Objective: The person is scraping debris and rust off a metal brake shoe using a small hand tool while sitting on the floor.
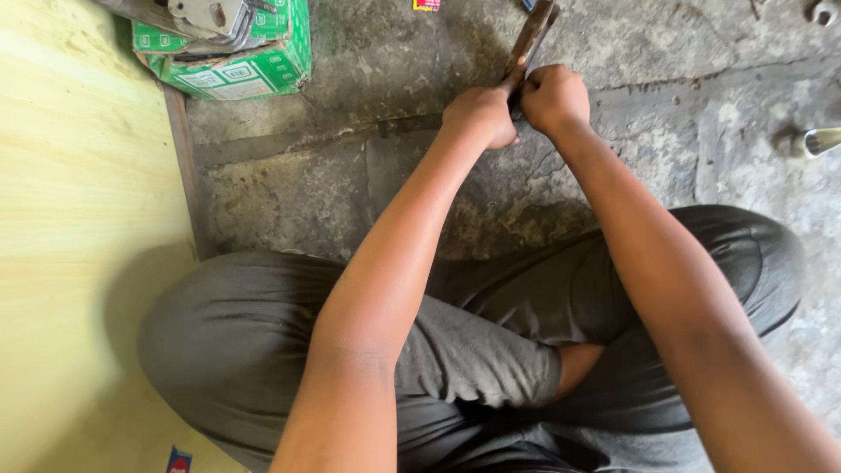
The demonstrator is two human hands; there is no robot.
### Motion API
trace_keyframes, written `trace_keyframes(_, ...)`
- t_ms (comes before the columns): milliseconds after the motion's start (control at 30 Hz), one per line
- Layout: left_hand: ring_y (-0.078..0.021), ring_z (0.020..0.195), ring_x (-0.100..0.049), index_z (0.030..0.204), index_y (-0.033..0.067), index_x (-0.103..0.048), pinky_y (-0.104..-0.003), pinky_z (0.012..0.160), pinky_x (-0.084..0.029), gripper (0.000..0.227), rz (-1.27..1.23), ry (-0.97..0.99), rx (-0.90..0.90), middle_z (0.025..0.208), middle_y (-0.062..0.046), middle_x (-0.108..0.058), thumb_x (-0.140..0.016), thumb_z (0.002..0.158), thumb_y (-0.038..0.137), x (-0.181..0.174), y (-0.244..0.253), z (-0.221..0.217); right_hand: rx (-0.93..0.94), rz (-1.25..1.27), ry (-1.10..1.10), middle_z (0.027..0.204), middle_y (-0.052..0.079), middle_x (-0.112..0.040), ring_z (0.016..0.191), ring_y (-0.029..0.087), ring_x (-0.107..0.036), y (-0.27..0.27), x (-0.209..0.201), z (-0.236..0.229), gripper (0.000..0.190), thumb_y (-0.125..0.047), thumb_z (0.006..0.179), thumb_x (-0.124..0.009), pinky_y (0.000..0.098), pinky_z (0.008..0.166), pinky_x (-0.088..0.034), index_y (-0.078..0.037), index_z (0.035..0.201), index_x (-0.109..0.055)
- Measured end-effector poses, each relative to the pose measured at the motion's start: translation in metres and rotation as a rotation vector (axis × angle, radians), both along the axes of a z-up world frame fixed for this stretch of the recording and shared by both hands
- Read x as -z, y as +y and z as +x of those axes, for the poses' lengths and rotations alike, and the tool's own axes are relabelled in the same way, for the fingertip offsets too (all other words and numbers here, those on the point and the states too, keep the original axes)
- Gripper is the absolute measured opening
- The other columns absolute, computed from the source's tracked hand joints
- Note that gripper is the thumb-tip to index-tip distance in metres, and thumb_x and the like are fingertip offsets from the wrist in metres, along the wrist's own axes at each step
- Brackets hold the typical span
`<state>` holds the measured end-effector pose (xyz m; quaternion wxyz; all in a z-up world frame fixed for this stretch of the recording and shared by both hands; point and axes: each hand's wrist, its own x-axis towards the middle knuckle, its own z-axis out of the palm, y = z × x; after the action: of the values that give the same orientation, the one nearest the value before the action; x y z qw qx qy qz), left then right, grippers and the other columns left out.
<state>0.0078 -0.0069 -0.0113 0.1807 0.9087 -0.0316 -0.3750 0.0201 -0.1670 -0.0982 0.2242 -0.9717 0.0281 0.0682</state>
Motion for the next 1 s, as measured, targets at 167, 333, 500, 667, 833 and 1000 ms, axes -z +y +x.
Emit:
trace_keyframes(167, -0.029, 0.119, -0.068, 0.16, 0.0553, -0.002, -0.044, 0.097, -0.056, 0.101, -0.006, -0.078, 0.004, 0.136, -0.014, -0.065, -0.066, 0.09, 0.019, 0.004, -0.014, 0.003, -0.224, -0.022, 0.094, 0.091, 0.024, -0.071, 0.084, 0.044, -0.068, -0.011, -0.006, 0.004, 0.025, -0.031, 0.092, -0.07, 0.0532, 0.078, -0.053, -0.008, 0.093, -0.079)
trace_keyframes(333, -0.0292, 0.117, -0.068, 0.16, 0.0538, 0.002, -0.043, 0.094, -0.057, 0.105, -0.006, -0.038, -0.047, 0.132, -0.013, -0.067, -0.065, 0.089, 0.016, 0.008, -0.003, -0.008, 0.028, 0.0, 0.071, 0.094, 0.021, -0.073, 0.087, 0.042, -0.071, 0.006, -0.01, -0.007, 0.028, -0.035, 0.094, -0.066, 0.051, 0.08, -0.056, -0.01, 0.095, -0.078)
trace_keyframes(500, -0.03, 0.119, -0.066, 0.16, 0.0529, 0.001, -0.044, 0.093, -0.056, 0.098, -0.022, -0.091, -0.023, 0.135, -0.014, -0.064, -0.065, 0.093, 0.026, -0.001, -0.01, 0.001, -0.092, -0.087, 0.133, 0.094, 0.021, -0.072, 0.087, 0.042, -0.069, 0.003, -0.032, 0.001, 0.028, -0.037, 0.089, -0.067, 0.0521, 0.078, -0.055, -0.013, 0.093, -0.079)
trace_keyframes(667, -0.0295, 0.118, -0.068, 0.162, 0.0478, 0.004, -0.043, 0.094, -0.057, 0.103, -0.037, -0.028, -0.018, 0.136, -0.011, -0.066, -0.07, 0.091, 0.04, 0.007, -0.005, -0.008, 0.041, -0.093, -0.05, 0.1, 0.021, -0.075, 0.094, 0.041, -0.071, 0.014, -0.032, -0.013, 0.031, -0.036, 0.101, -0.062, 0.0498, 0.086, -0.057, -0.011, 0.099, -0.079)
trace_keyframes(833, -0.0294, 0.122, -0.065, 0.16, 0.0514, 0.001, -0.043, 0.098, -0.055, 0.106, -0.018, -0.072, 0.035, 0.139, -0.011, -0.065, -0.076, 0.089, 0.04, 0.005, -0.007, 0.007, -0.13, -0.076, 0.212, 0.093, 0.019, -0.074, 0.087, 0.038, -0.072, 0.009, -0.045, 0.004, 0.025, -0.034, 0.09, -0.065, 0.0496, 0.081, -0.055, -0.014, 0.093, -0.08)
trace_keyframes(1000, -0.03, 0.122, -0.065, 0.161, 0.0479, 0.004, -0.044, 0.096, -0.057, 0.107, -0.004, -0.063, 0.031, 0.141, -0.009, -0.063, -0.076, 0.09, 0.039, 0.011, -0.005, -0.005, 0.004, -0.07, 0.132, 0.101, 0.022, -0.074, 0.094, 0.04, -0.072, 0.018, -0.043, -0.015, 0.031, -0.035, 0.095, -0.064, 0.049, 0.087, -0.056, -0.009, 0.099, -0.079)
